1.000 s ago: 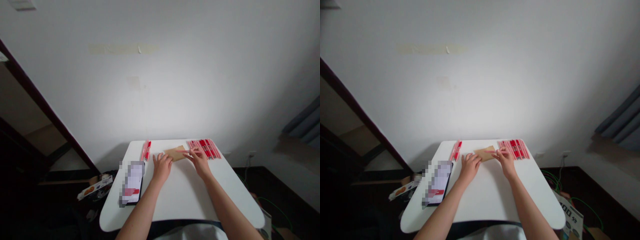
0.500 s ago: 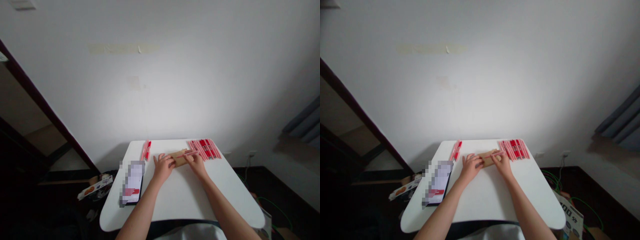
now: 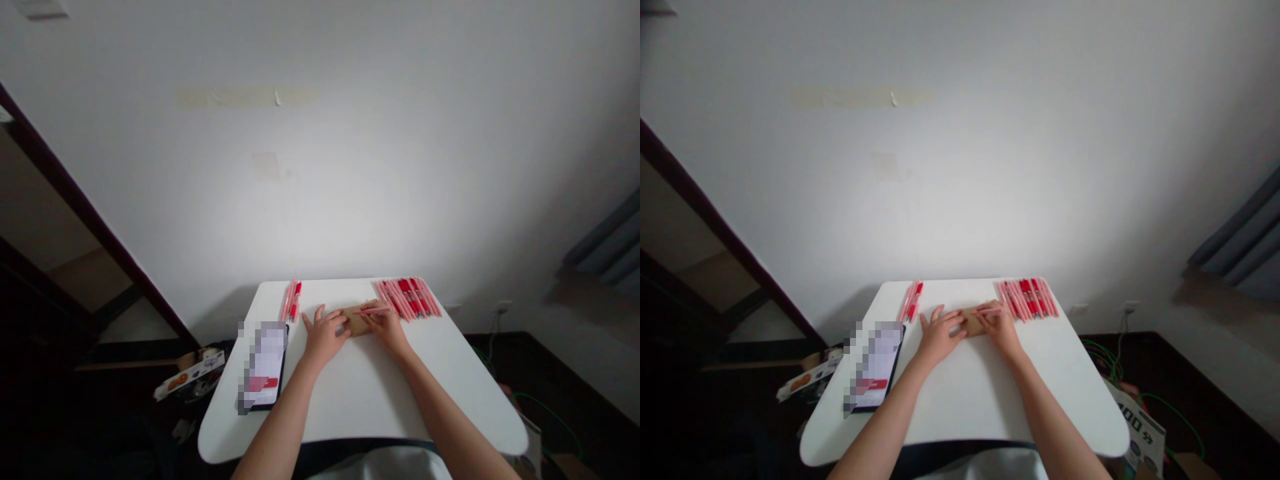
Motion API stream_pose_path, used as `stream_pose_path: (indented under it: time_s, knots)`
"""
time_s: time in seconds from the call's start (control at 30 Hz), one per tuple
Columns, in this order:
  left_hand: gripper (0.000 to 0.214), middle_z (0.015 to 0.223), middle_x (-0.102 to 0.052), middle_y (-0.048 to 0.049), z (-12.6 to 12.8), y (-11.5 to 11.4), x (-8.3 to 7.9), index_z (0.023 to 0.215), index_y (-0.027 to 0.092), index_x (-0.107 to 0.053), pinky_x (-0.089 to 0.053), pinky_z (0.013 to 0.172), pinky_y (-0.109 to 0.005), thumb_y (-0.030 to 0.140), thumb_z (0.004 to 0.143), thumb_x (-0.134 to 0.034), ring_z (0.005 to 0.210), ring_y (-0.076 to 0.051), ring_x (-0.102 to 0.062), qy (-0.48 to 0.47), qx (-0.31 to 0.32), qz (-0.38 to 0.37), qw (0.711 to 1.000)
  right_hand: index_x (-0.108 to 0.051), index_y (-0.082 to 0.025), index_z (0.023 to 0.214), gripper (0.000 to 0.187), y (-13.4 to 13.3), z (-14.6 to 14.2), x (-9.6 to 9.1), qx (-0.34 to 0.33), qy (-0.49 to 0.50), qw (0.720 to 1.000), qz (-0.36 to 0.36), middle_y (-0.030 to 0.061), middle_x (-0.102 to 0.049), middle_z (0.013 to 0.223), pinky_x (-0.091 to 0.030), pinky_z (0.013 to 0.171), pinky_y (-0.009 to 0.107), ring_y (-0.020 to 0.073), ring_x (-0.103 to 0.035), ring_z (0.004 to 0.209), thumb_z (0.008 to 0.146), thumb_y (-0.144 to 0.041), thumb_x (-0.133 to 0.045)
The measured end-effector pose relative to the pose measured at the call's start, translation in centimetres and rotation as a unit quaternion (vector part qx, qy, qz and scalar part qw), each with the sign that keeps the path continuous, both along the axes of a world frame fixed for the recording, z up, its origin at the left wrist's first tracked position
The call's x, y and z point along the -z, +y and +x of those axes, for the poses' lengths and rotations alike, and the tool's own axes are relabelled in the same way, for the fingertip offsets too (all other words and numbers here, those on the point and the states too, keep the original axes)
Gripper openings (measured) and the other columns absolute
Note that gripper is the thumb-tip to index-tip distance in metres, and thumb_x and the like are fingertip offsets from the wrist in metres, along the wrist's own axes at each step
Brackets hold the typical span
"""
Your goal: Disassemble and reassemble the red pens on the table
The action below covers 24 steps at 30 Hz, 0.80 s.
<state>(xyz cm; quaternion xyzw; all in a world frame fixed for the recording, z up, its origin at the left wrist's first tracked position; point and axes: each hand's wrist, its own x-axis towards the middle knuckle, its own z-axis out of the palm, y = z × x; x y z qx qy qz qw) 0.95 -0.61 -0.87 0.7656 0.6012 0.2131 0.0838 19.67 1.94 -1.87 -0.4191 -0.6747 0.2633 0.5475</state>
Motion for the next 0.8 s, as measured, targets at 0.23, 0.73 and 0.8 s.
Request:
stream_pose_path:
  time_s: [0.23, 0.73, 0.8]
  knots:
    - [0.032, 0.133, -0.059, 0.001, -0.2, 0.1, 0.2, 0.111, 0.04, -0.064, -0.003, 0.104, -0.079, 0.041, 0.08, -0.063, 0.139, -0.032, -0.03, -0.013, 0.004, 0.001, 1.0, -0.07, -0.022, 0.078, 0.021, -0.1, -0.2, 0.4, 0.03, -0.045, 0.998, 0.009, 0.0071, -0.066, 0.093, -0.043, 0.087, 0.039, 0.0219, -0.057, 0.091, 0.083, -0.04, -0.06]
    - [0.034, 0.133, -0.059, -0.0011, -0.1, 0.0, 0.0, 0.113, 0.04, -0.063, -0.005, 0.103, -0.08, 0.044, 0.078, -0.064, 0.138, -0.034, -0.03, -0.008, -0.003, -0.001, 1.0, -0.066, -0.023, 0.072, 0.02, 0.1, -0.3, 1.0, 0.034, -0.046, 0.998, -0.004, 0.0068, -0.067, 0.088, -0.045, 0.086, 0.04, 0.0229, -0.058, 0.09, 0.081, -0.04, -0.061]
    - [0.034, 0.133, -0.059, -0.0009, -0.1, 0.0, 0.0, 0.112, 0.04, -0.064, -0.004, 0.103, -0.08, 0.044, 0.078, -0.065, 0.138, -0.034, -0.03, -0.012, -0.005, -0.001, 1.0, -0.065, -0.023, 0.073, 0.02, 0.2, -0.3, 1.2, 0.027, -0.043, 0.999, -0.012, 0.0066, -0.067, 0.088, -0.045, 0.086, 0.04, 0.0226, -0.059, 0.089, 0.082, -0.039, -0.06]
